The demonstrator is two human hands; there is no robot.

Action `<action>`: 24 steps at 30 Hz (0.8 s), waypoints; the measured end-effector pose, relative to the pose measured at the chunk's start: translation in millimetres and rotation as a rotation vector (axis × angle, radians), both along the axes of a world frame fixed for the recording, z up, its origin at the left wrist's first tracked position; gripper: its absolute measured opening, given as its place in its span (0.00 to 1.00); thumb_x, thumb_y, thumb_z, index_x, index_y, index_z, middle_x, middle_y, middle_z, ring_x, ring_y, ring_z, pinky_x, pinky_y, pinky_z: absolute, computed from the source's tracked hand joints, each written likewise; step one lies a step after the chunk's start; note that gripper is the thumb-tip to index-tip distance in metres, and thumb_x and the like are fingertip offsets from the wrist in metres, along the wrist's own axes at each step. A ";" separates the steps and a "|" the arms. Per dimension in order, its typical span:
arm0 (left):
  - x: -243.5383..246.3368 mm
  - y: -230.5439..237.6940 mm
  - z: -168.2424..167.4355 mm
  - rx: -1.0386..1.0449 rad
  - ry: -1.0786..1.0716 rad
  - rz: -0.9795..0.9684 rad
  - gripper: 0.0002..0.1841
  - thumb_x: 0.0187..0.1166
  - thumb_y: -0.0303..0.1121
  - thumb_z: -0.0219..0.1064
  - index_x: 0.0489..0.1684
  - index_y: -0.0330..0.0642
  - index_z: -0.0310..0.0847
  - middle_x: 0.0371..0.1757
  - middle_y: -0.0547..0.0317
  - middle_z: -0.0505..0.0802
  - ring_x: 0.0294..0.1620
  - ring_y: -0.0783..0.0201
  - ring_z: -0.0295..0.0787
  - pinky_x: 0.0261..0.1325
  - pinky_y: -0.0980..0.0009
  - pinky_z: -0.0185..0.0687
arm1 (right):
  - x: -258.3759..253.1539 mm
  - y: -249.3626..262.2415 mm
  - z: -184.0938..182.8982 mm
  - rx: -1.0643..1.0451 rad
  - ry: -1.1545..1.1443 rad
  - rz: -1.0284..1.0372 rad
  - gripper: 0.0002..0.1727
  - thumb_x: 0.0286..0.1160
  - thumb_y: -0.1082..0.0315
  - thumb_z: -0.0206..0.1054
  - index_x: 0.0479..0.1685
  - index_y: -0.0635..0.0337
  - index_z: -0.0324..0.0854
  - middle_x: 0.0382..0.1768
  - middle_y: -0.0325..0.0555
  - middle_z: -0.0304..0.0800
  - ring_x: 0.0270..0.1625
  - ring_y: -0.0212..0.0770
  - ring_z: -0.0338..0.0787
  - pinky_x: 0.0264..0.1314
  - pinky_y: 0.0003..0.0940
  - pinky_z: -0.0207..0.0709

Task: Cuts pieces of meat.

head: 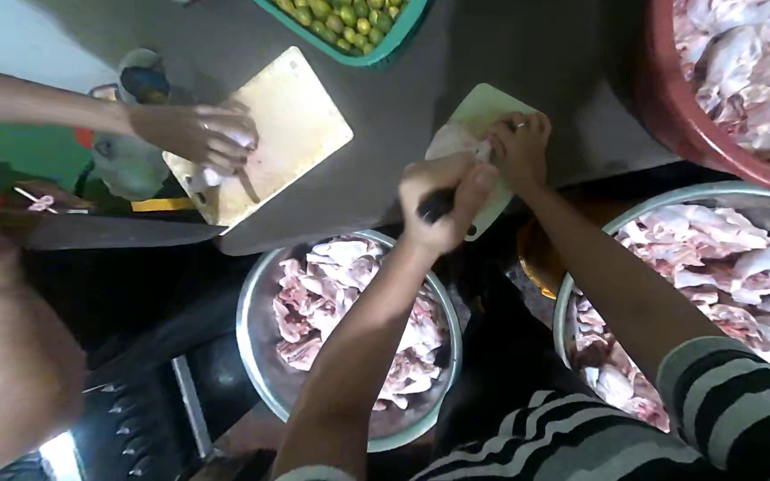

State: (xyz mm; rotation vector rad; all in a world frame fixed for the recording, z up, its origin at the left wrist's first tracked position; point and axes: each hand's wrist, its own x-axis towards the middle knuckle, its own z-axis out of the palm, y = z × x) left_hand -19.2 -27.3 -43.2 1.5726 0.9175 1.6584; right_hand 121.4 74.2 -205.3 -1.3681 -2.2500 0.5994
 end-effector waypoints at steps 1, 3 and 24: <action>0.9 4.1 -19.1 -0.035 -0.007 0.027 0.21 0.90 0.45 0.60 0.21 0.49 0.77 0.16 0.73 0.77 0.18 0.81 0.74 0.26 0.79 0.74 | 0.6 -1.0 -1.7 0.001 -0.005 0.004 0.16 0.89 0.59 0.58 0.57 0.52 0.90 0.64 0.60 0.87 0.72 0.68 0.80 0.84 0.75 0.48; -2.7 13.2 -31.0 -0.075 -0.032 0.047 0.20 0.89 0.45 0.61 0.22 0.51 0.77 0.16 0.75 0.78 0.19 0.80 0.75 0.29 0.77 0.78 | -0.9 3.3 1.4 -0.031 -0.020 -0.004 0.17 0.90 0.57 0.57 0.58 0.52 0.90 0.66 0.59 0.87 0.74 0.68 0.79 0.85 0.75 0.46; -4.5 17.3 12.6 -0.091 -0.152 0.043 0.18 0.88 0.44 0.62 0.20 0.58 0.76 0.15 0.79 0.76 0.17 0.80 0.72 0.25 0.78 0.72 | -1.3 5.1 1.9 -0.022 -0.005 -0.011 0.16 0.90 0.60 0.57 0.57 0.53 0.90 0.64 0.58 0.88 0.72 0.67 0.80 0.85 0.75 0.45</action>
